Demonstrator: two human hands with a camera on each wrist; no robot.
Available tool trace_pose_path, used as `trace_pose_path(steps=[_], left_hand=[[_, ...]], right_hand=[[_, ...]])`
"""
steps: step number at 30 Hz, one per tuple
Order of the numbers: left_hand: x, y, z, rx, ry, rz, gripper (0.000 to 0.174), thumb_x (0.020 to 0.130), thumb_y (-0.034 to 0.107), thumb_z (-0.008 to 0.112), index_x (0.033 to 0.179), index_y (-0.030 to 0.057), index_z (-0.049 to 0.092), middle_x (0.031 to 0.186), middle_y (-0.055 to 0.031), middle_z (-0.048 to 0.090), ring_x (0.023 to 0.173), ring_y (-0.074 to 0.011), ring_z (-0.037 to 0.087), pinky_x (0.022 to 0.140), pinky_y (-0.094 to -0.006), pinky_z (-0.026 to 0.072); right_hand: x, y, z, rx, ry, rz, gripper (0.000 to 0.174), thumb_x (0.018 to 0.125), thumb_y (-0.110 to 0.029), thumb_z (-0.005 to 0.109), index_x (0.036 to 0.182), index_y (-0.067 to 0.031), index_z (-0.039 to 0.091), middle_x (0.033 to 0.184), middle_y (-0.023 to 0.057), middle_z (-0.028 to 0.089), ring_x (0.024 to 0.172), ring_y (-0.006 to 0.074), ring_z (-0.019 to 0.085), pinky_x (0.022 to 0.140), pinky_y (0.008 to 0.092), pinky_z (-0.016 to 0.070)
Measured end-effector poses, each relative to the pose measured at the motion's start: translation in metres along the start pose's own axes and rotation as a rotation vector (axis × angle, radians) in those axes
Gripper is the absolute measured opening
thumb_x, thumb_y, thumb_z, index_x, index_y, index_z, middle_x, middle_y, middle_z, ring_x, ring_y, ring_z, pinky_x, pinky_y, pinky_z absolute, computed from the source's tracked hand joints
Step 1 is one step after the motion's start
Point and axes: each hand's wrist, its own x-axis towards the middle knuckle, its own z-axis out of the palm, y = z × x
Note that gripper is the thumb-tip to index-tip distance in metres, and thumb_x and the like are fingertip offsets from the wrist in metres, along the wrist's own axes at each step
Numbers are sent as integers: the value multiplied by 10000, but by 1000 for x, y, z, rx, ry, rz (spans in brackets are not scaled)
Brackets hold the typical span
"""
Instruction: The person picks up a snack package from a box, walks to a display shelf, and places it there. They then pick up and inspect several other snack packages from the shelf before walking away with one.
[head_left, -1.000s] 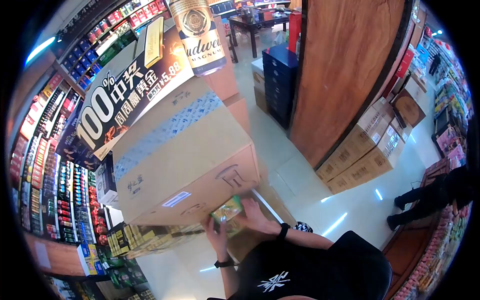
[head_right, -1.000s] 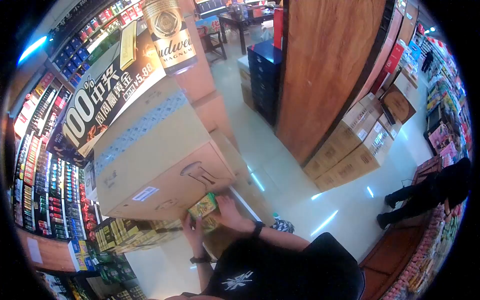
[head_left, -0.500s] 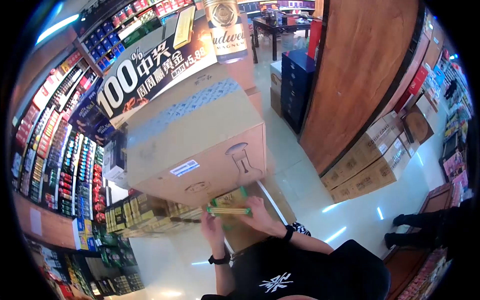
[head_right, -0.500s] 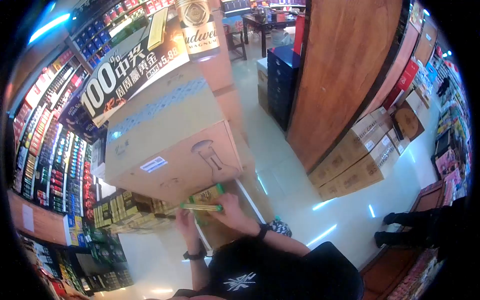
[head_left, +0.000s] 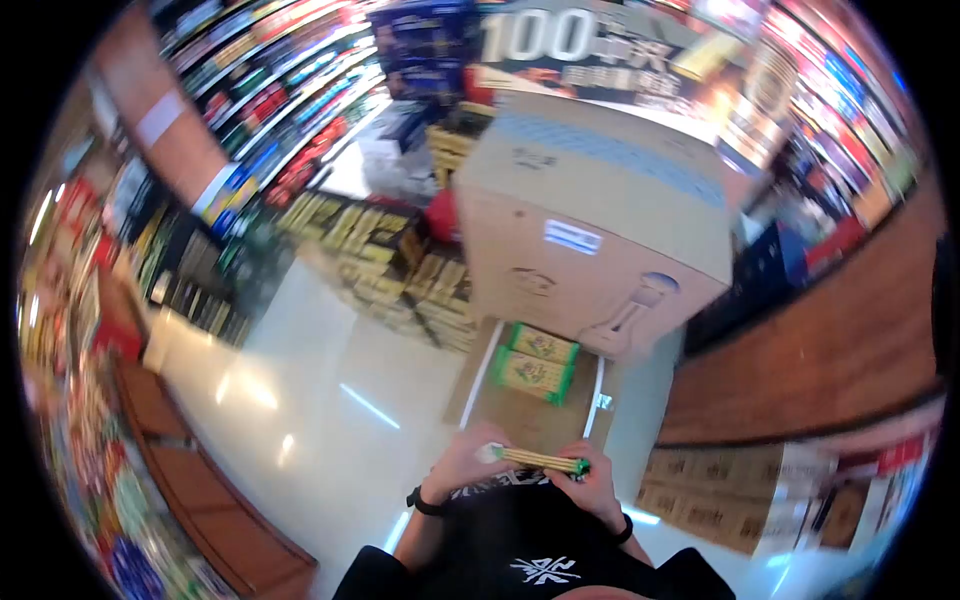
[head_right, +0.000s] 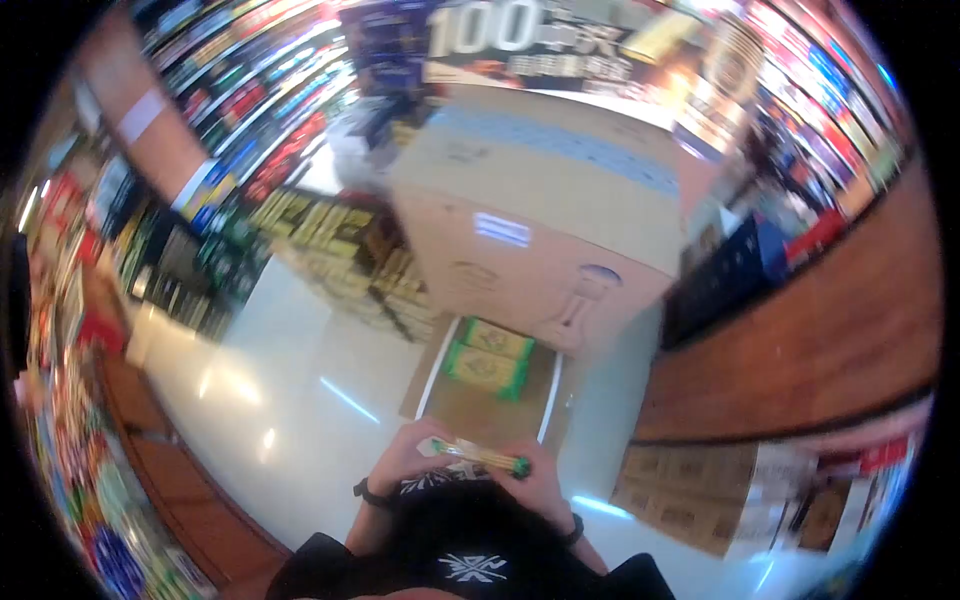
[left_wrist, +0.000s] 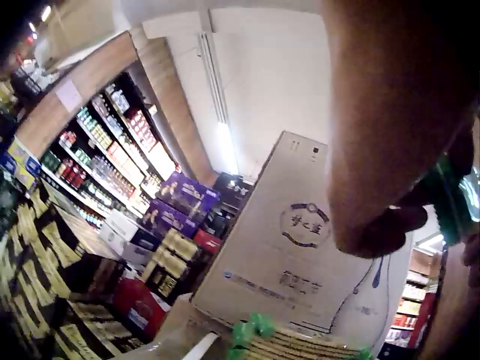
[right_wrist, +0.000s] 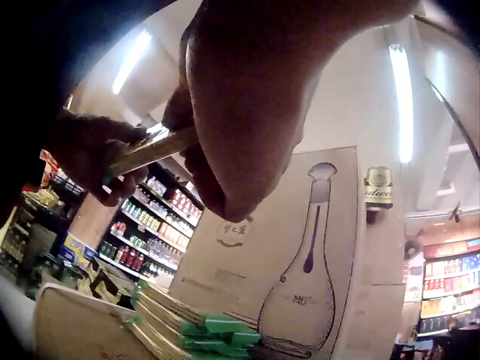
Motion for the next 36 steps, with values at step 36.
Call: trace_pose_path(steps=[36], left_hand=[[-274,69,127,-83,1297,-444,377,834,130,747,1164,-6,626,1011,-98,688,922,-140,644,826,-302,533]], right_hand=[[-138,-50,100,102,-1041,264,281,802,-124,780,973,17,608,796,57,654,710,87,576,633,266,484]])
